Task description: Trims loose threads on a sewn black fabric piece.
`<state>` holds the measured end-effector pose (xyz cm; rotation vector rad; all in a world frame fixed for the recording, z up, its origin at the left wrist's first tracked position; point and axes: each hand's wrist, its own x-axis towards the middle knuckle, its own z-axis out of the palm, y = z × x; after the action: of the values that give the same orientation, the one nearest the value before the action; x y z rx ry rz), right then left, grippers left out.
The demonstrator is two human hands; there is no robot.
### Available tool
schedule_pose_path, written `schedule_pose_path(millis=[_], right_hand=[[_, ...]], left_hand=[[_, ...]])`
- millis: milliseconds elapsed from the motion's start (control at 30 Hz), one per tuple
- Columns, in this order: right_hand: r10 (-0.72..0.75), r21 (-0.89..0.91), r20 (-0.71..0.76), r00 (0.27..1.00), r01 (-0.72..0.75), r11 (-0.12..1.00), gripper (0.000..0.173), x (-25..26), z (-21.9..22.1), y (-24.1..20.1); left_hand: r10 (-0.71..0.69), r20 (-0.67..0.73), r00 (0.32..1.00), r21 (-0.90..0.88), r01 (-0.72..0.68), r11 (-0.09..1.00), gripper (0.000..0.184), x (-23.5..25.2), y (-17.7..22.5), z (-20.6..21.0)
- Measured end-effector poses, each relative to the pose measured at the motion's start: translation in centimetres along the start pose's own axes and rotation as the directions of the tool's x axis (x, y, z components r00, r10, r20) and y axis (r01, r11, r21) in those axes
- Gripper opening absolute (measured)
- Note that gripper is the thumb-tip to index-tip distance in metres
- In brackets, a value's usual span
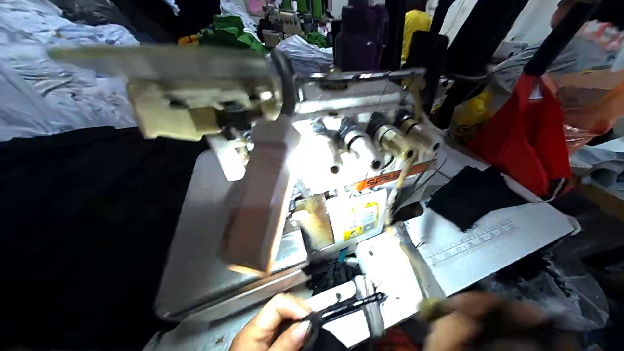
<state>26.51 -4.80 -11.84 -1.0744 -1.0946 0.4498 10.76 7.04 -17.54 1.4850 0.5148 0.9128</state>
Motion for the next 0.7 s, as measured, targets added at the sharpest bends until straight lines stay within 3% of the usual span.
schedule_pose_path(millis=[67, 133, 200, 300, 500, 700], right_hand=[[0.003, 0.006, 0.03, 1.0, -0.003, 1.0, 0.03, 0.6, -1.5, -0.9], [0.094, -0.121, 0.195, 0.976, -0.071, 0.99, 0.036, 0.0, -1.3, -0.2], [0.209, -0.258, 0.339, 0.917, -0.123, 0.958, 0.038, -0.7, -0.5, 0.7], [0.341, -0.295, 0.435, 0.834, -0.225, 0.928, 0.035, -1.3, 0.2, 1.1], [0.495, -0.318, 0.462, 0.736, -0.384, 0.867, 0.033, -0.9, 0.1, 1.2], [0.54, -0.338, 0.444, 0.715, -0.425, 0.84, 0.031, -0.6, 0.3, 1.6]], left_hand=[[-0.037, -0.033, 0.999, -0.025, 0.036, 0.999, 0.031, -0.1, 0.3, 0.3], [-0.056, -0.052, 0.997, -0.039, 0.054, 0.998, 0.028, 0.0, 0.4, 0.2], [-0.076, -0.065, 0.995, -0.039, 0.074, 0.996, 0.027, 0.0, 0.4, 0.1], [-0.067, -0.049, 0.997, -0.04, 0.065, 0.997, 0.021, -0.4, 0.1, -0.1], [-0.023, 0.039, 0.999, -0.03, 0.024, 0.999, 0.013, -0.4, -0.2, -0.6], [-0.02, 0.029, 0.999, 0.005, 0.02, 1.0, 0.012, -0.4, -0.3, -0.4]])
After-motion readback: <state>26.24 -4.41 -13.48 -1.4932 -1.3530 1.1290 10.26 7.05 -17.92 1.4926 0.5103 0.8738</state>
